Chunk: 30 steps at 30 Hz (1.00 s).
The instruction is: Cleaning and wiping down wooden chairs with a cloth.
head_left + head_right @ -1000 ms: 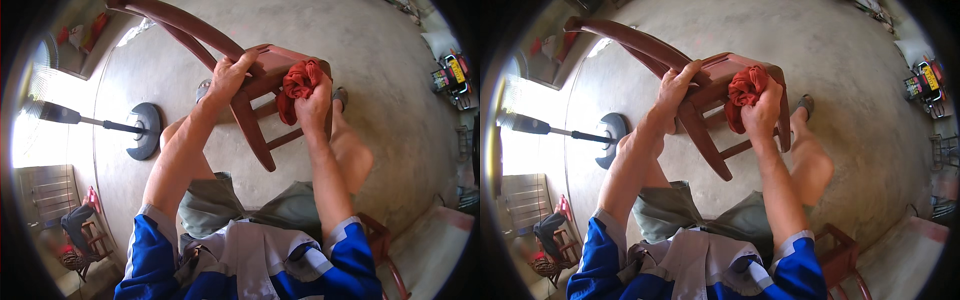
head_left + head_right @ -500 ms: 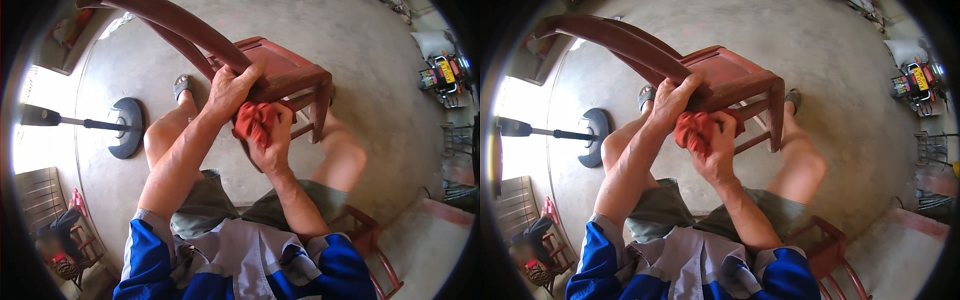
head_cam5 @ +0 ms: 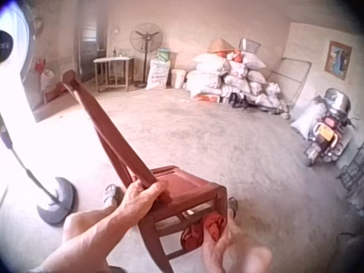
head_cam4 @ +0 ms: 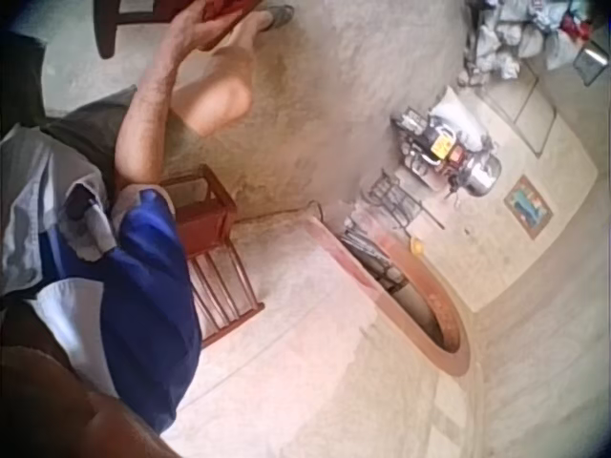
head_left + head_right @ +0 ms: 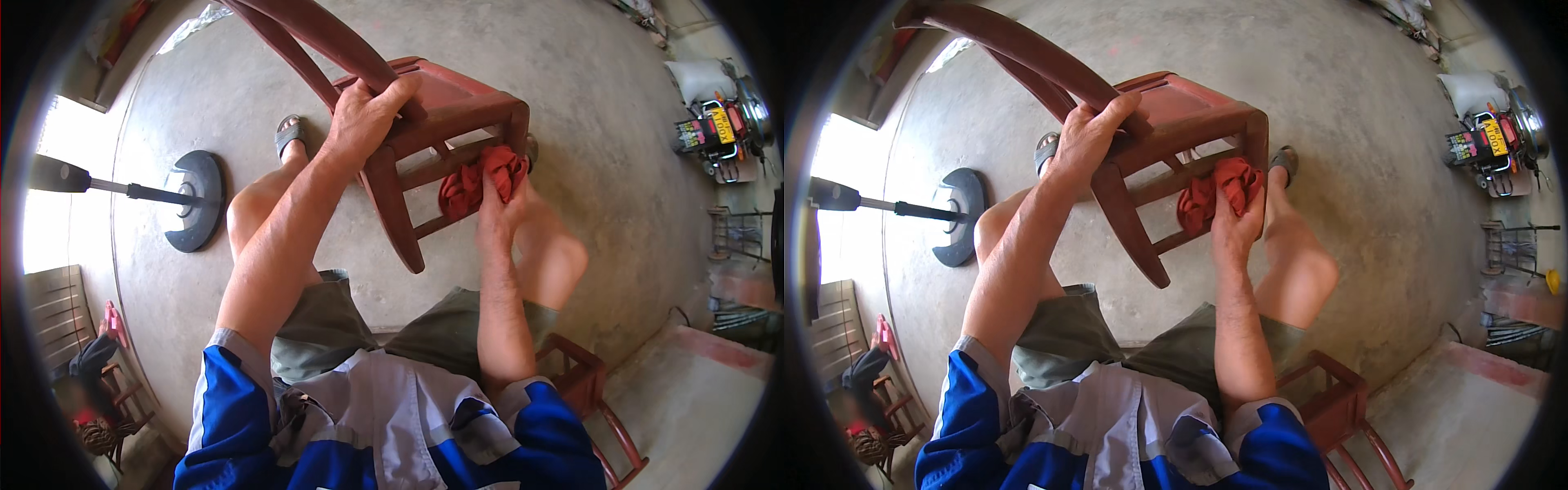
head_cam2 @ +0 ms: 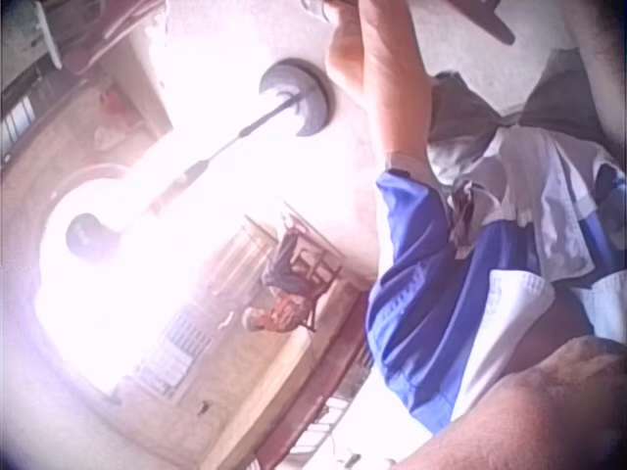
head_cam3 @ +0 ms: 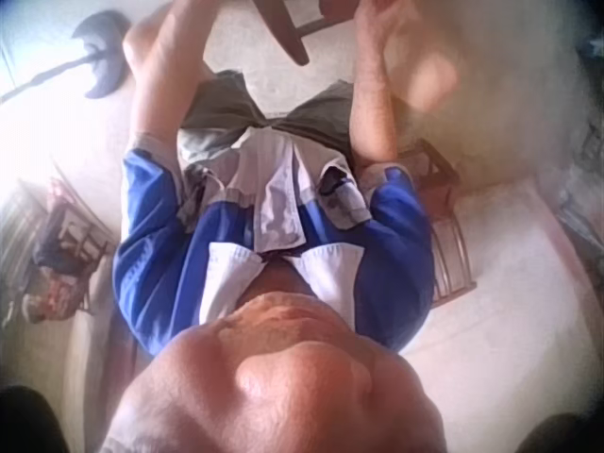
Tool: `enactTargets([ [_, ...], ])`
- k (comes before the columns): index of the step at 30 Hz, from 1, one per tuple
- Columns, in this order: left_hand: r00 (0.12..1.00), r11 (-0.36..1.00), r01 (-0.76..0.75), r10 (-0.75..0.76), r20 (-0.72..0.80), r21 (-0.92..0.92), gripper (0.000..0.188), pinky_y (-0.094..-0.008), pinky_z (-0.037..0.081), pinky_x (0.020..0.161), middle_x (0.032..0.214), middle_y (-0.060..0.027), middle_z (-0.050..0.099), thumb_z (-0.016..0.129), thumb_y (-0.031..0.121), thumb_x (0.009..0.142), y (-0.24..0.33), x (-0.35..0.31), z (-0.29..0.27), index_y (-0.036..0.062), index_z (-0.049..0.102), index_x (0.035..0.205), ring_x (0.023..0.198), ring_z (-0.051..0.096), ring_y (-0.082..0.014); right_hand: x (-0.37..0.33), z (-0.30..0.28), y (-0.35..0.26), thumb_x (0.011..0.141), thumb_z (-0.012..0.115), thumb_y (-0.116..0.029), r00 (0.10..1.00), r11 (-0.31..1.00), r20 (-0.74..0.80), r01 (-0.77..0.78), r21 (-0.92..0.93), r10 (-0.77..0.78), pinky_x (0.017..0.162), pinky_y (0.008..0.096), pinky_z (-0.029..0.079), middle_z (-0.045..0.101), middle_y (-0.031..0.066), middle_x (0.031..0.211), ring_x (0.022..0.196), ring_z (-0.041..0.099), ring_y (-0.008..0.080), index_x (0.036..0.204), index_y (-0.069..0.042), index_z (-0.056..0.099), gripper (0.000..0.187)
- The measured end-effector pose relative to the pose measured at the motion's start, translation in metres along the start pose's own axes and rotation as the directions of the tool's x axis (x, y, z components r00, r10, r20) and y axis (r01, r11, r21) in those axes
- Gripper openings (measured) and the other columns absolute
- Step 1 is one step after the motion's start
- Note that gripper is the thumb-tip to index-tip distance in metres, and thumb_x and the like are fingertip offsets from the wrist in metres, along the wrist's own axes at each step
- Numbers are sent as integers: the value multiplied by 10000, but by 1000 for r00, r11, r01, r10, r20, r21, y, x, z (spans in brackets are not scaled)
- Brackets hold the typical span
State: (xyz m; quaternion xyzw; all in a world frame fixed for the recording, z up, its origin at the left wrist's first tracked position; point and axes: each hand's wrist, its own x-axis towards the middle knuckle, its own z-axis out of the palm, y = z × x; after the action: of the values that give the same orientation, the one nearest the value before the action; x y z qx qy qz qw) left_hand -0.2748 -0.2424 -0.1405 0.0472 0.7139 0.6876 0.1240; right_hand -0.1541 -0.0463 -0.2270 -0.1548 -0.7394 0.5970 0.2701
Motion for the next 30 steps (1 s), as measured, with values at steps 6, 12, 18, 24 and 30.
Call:
enactTargets([
  [6,999,999,-21,20,-24,-41,467,-309,542,837,881,-96,736,673,422,955,-3,7,-1,-40,722,1008,861,695,-172,-46,43,7,953,692,-197,992,982,65,115,-149,-106,888,443,489,539,217,1159,1051,585,339,1292,23,553,427],
  [12,1000,998,-19,19,-11,-53,456,-302,540,843,882,-95,735,678,412,957,-3,9,-2,-39,722,1010,870,695,-168,-76,46,-45,890,732,-134,908,908,278,373,-193,-314,913,442,496,557,225,1133,1040,595,400,1271,18,553,447],
  [18,1000,999,5,-5,-1,-36,447,-304,536,860,892,-91,732,669,422,961,-7,3,-2,-15,712,1048,894,689,-162,-18,-5,-77,920,767,-160,999,993,33,34,112,-38,1003,340,500,593,135,1256,1142,605,222,1304,34,526,493],
  [24,1000,1000,19,-19,10,-17,470,-316,535,872,912,-99,736,666,444,953,2,-2,2,-14,709,1050,909,686,-163,41,-16,-14,813,723,-25,907,766,139,412,-494,-398,964,445,487,638,170,1167,1096,598,382,1214,-23,624,413],
  [30,999,999,46,-46,-20,-6,449,-311,533,872,911,-101,734,670,419,947,10,-4,-1,-19,717,1033,907,685,-165,29,-1,-32,792,690,-82,844,676,356,535,-506,-402,924,489,464,634,195,1071,1045,562,421,1153,-7,588,383],
])
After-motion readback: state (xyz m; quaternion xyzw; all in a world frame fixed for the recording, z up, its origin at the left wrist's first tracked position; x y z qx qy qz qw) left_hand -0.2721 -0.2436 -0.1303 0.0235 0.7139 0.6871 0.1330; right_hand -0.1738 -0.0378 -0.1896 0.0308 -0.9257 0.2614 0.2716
